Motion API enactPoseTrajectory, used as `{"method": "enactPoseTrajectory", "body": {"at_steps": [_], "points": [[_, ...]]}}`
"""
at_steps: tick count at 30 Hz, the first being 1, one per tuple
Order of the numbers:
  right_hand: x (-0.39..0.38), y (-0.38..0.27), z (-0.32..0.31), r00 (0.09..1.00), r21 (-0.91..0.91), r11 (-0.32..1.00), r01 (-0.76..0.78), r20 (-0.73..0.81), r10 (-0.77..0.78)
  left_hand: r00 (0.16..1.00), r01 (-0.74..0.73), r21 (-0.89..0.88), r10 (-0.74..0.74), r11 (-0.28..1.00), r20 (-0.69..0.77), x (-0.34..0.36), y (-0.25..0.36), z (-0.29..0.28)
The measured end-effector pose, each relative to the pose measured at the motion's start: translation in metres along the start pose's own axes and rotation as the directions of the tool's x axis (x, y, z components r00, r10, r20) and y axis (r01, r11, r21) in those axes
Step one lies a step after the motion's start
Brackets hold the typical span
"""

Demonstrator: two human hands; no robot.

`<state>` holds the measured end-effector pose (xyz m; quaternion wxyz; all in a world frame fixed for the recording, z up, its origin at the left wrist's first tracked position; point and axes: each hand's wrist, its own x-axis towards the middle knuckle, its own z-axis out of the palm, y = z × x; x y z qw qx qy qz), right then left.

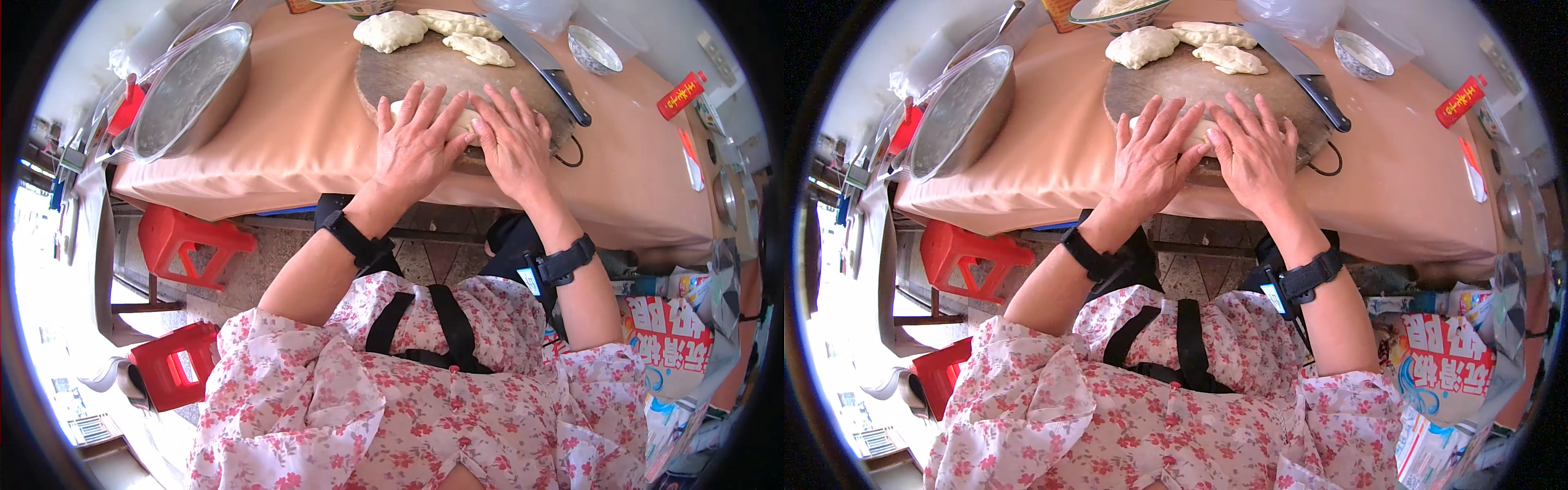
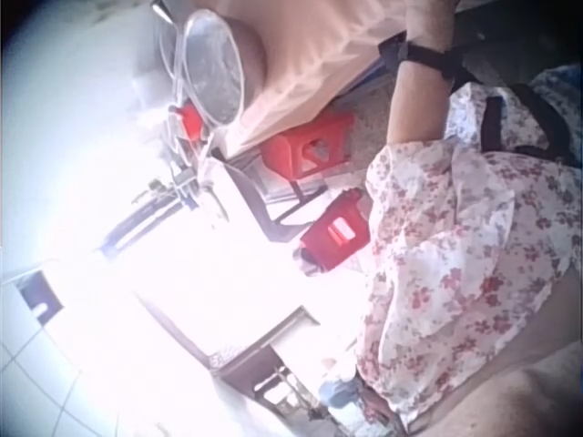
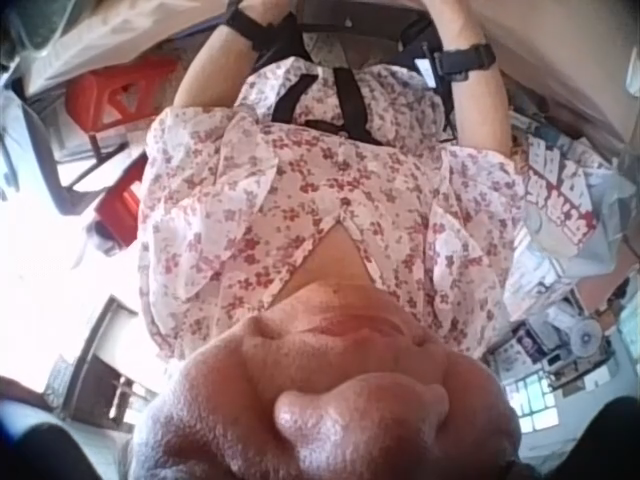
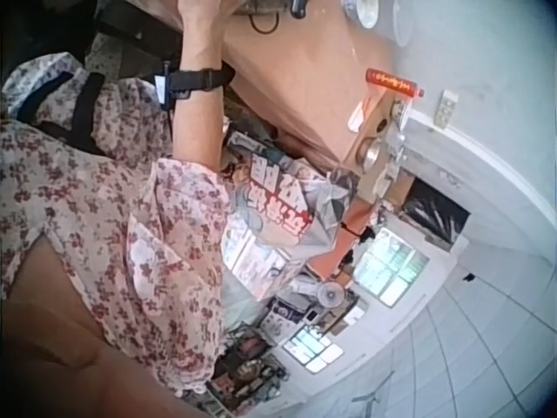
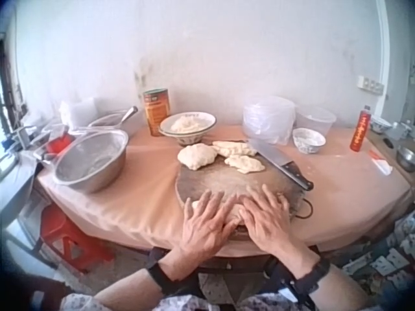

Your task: Kneading and stretching a piece of dough on a wooden board.

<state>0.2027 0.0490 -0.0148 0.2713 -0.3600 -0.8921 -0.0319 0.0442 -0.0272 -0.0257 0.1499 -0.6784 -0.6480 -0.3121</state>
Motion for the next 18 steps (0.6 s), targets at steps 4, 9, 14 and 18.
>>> {"method": "enactPoseTrajectory", "body": {"at_steps": [4, 9, 14, 18], "points": [[0.007, -0.001, 0.0, 0.996, -0.061, 0.998, -0.008, 0.085, 0.013, 0.999, 0.004, 0.038, -0.006, 0.999, 0.049, 0.009, -0.007, 0.002], [0.022, 0.007, -0.001, 0.984, -0.088, 0.996, -0.029, 0.171, 0.043, 0.974, 0.061, 0.014, -0.062, 0.998, 0.216, 0.031, -0.01, -0.002], [0.037, 0.012, 0.002, 0.974, -0.123, 0.991, -0.046, 0.213, 0.072, 0.913, 0.127, 0.007, -0.12, 0.992, 0.389, 0.055, -0.014, -0.004], [0.047, 0.014, 0.006, 0.97, -0.139, 0.989, -0.057, 0.226, 0.087, 0.885, 0.161, 0.034, -0.16, 0.986, 0.438, 0.067, -0.021, 0.004]]}}
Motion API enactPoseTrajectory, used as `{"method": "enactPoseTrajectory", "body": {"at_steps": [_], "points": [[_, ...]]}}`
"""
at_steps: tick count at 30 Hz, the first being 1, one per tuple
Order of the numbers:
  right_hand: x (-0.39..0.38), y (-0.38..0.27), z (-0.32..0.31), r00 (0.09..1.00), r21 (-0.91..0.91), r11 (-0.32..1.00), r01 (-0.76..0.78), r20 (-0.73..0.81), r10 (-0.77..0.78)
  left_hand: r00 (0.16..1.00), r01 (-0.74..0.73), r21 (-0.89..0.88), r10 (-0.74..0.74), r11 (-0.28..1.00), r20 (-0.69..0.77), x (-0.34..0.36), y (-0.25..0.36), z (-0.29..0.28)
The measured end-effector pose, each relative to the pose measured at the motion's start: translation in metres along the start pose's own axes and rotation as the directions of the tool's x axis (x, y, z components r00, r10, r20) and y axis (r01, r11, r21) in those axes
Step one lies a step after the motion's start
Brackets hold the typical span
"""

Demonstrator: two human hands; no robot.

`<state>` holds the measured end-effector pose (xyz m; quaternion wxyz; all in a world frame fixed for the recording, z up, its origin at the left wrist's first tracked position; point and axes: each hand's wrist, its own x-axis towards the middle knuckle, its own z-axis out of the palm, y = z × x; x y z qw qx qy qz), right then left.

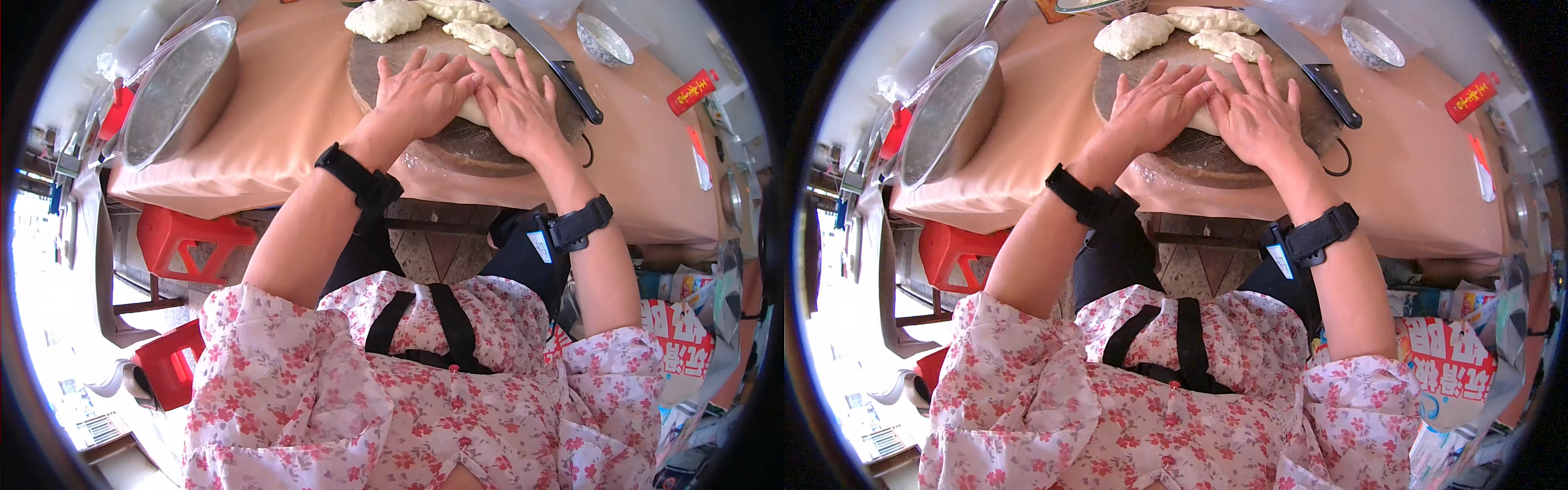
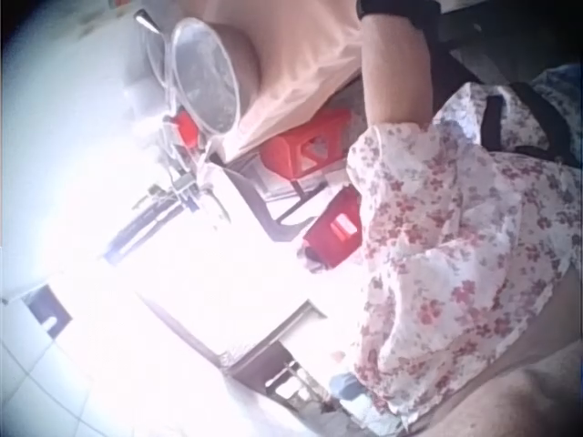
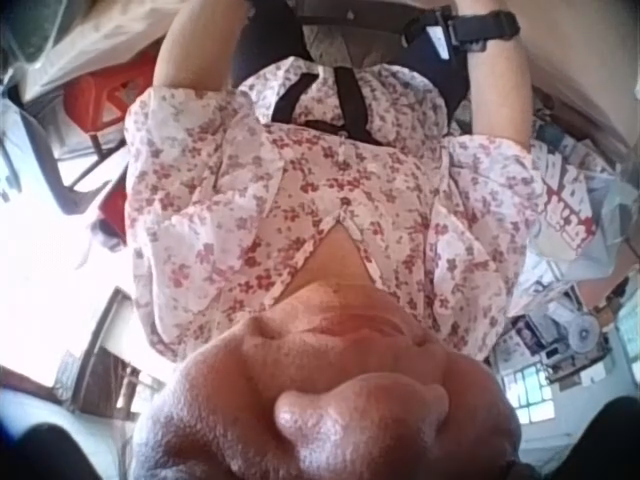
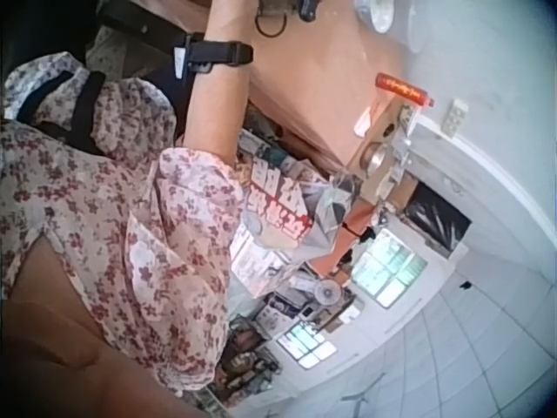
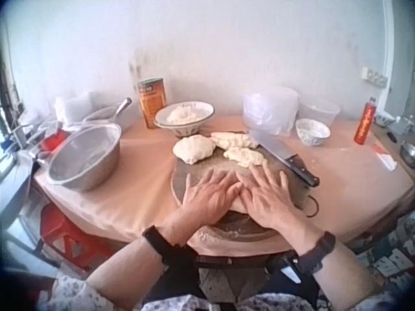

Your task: Kneading and stretching a piece of dough on a wooden board.

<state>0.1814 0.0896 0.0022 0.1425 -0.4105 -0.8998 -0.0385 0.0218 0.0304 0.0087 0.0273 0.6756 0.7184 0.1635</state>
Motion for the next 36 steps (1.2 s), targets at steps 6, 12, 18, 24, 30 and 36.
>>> {"method": "enactPoseTrajectory", "body": {"at_steps": [6, 12, 18, 24, 30, 36], "points": [[0.013, 0.005, 0.009, 0.999, -0.01, 1.0, 0.005, -0.053, -0.005, 0.999, 0.005, -0.006, -0.004, 1.0, 0.033, 0.02, -0.009, 0.004], [0.022, 0.007, 0.01, 0.997, -0.03, 0.999, -0.015, -0.074, 0.012, 0.999, -0.008, -0.036, 0.009, 0.999, 0.04, 0.033, -0.016, 0.006], [0.02, 0.009, 0.017, 0.993, -0.044, 0.999, 0.0, -0.116, -0.005, 0.999, -0.045, 0.014, 0.045, 0.999, 0.002, 0.027, -0.017, 0.005], [0.009, 0.004, 0.006, 0.998, -0.015, 1.0, -0.004, -0.056, 0.003, 0.997, -0.074, -0.029, 0.075, 0.997, 0.01, 0.009, -0.014, 0.0], [-0.007, 0.0, 0.007, 0.99, 0.013, 0.999, 0.034, -0.137, -0.032, 0.985, -0.128, -0.02, 0.125, 0.992, -0.115, -0.013, -0.01, 0.002], [-0.021, -0.001, 0.008, 0.984, 0.049, 0.996, 0.07, -0.168, -0.061, 0.941, -0.217, -0.061, 0.192, 0.974, -0.28, -0.032, -0.012, 0.012]]}}
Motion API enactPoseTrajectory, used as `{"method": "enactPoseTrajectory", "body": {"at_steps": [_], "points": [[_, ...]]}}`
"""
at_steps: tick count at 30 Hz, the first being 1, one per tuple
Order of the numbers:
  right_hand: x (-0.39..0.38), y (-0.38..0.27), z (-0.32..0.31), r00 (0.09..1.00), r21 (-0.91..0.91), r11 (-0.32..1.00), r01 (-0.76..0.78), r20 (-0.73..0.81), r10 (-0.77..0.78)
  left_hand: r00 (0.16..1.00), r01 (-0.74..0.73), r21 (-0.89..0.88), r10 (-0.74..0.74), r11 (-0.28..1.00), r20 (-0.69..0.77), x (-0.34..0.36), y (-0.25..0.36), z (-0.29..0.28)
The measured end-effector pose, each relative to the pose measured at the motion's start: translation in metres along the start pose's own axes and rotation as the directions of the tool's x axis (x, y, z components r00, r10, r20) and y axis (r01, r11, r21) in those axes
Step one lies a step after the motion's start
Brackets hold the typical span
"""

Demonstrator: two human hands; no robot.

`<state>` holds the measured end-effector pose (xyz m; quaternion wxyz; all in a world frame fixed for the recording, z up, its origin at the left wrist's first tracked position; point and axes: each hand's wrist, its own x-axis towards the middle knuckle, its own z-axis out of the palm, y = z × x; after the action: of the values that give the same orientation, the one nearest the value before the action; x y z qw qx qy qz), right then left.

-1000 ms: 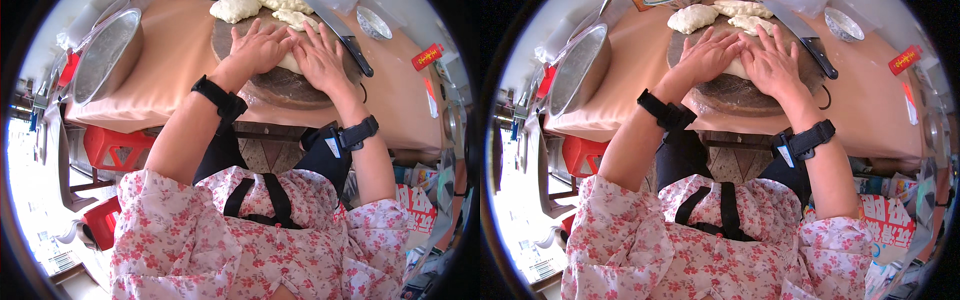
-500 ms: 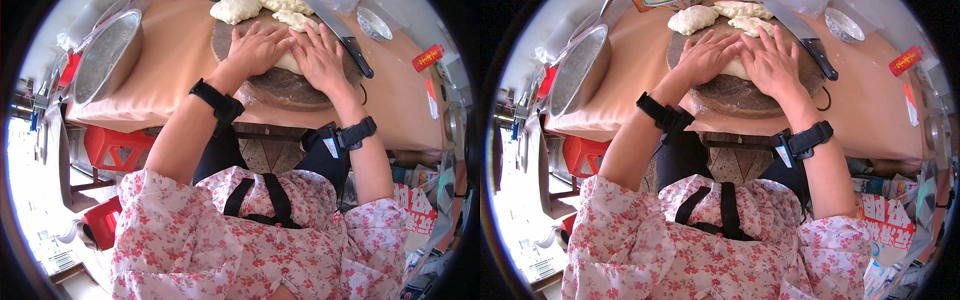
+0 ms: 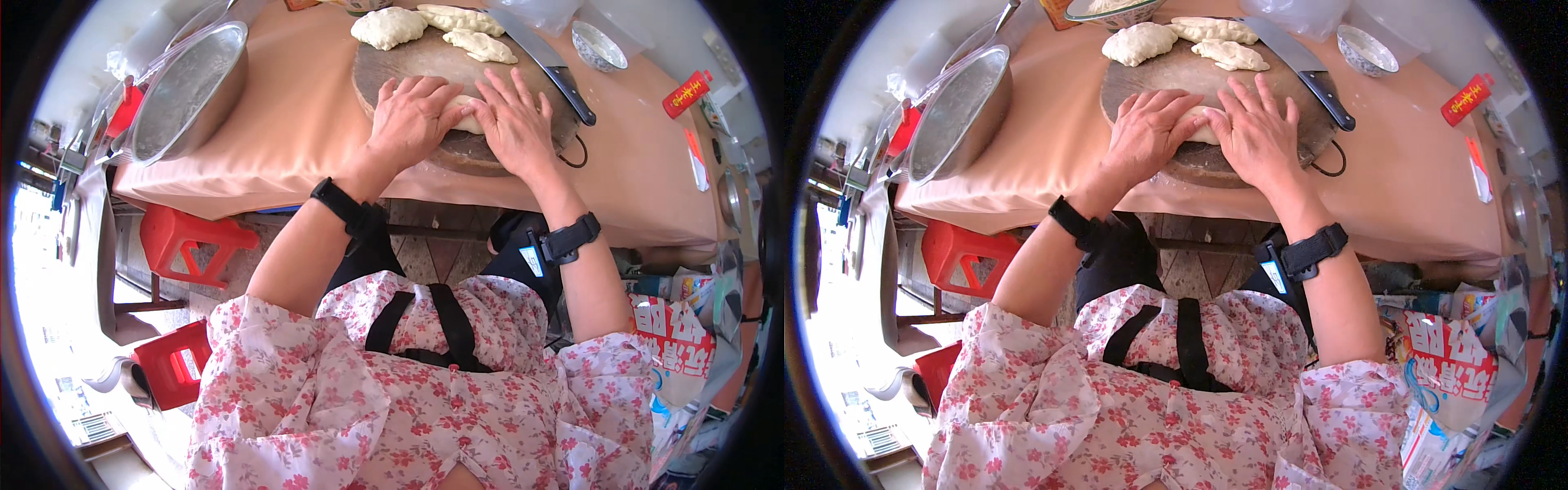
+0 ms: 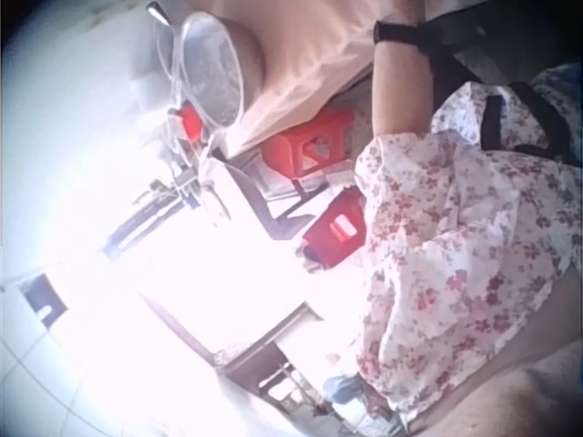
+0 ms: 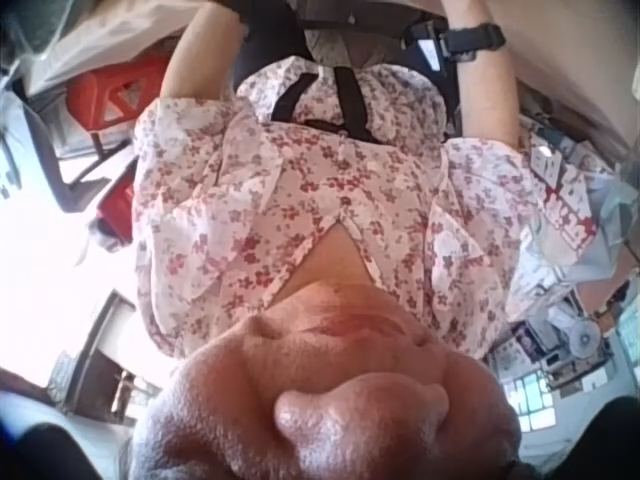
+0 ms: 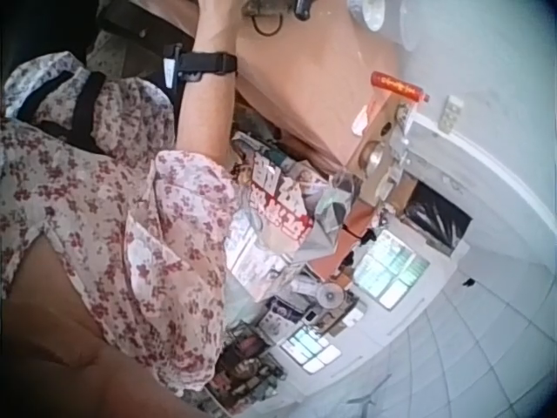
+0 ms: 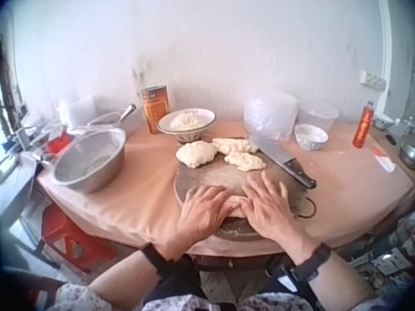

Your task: Kneading and stretching a piece of dough on a wooden board.

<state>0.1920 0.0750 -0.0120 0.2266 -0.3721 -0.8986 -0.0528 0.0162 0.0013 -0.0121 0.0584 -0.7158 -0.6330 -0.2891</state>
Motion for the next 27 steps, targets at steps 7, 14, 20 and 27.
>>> {"method": "enactPoseTrajectory", "body": {"at_steps": [7, 14, 20, 27], "points": [[-0.018, -0.003, -0.002, 0.995, 0.075, 0.996, 0.037, -0.096, -0.03, 0.992, -0.023, 0.019, 0.025, 1.0, -0.126, -0.021, 0.011, 0.004], [-0.038, -0.014, -0.011, 0.977, 0.029, 0.997, 0.074, -0.204, -0.066, 0.979, -0.022, 0.065, 0.035, 0.998, -0.202, -0.049, 0.021, 0.006], [-0.031, -0.016, -0.029, 0.995, 0.109, 0.993, 0.041, -0.099, -0.03, 0.979, -0.052, 0.029, 0.056, 0.998, -0.196, -0.067, 0.025, 0.002], [-0.007, -0.021, -0.006, 0.964, 0.069, 0.994, 0.086, -0.257, -0.065, 0.977, -0.064, 0.017, 0.066, 0.998, -0.201, -0.071, 0.028, 0.004]]}}
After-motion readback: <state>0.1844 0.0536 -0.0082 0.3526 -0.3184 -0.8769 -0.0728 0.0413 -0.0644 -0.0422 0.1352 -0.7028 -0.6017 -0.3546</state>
